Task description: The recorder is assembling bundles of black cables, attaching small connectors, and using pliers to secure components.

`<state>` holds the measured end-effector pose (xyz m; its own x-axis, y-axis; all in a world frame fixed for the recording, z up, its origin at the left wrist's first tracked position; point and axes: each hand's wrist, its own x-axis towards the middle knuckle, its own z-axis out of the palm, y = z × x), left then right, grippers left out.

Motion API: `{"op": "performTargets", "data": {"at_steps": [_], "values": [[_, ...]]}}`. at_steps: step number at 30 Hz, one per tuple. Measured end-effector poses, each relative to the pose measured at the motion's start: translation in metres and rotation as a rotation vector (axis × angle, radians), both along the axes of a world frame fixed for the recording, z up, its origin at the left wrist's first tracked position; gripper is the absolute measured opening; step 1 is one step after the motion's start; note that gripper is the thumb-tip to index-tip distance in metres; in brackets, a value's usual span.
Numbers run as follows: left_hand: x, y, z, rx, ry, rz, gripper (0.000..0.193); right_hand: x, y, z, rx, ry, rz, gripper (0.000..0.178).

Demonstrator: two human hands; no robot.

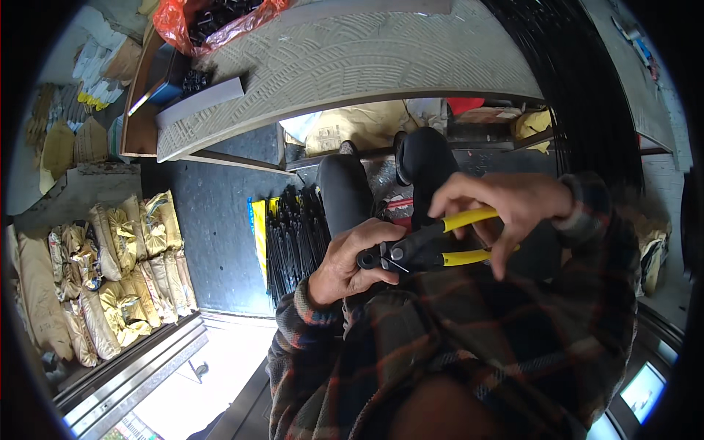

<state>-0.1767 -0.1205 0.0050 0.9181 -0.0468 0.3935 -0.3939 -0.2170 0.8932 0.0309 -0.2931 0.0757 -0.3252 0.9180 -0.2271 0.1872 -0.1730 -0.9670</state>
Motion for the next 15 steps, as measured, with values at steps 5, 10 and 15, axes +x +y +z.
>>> {"op": "performTargets", "data": {"at_steps": [5, 10, 15], "values": [[-0.001, -0.016, -0.008, -0.038, 0.043, 0.268, 0.054, -0.025, -0.014, -0.019, 0.501, -1.188, -0.13, 0.025], [0.012, -0.024, -0.009, -0.022, 0.005, 0.355, 0.057, -0.023, -0.011, -0.015, 0.641, -1.504, -0.304, 0.034], [0.008, -0.013, -0.001, -0.03, 0.072, 0.248, 0.066, -0.011, -0.016, -0.008, 0.415, -1.067, -0.138, 0.024]]}}
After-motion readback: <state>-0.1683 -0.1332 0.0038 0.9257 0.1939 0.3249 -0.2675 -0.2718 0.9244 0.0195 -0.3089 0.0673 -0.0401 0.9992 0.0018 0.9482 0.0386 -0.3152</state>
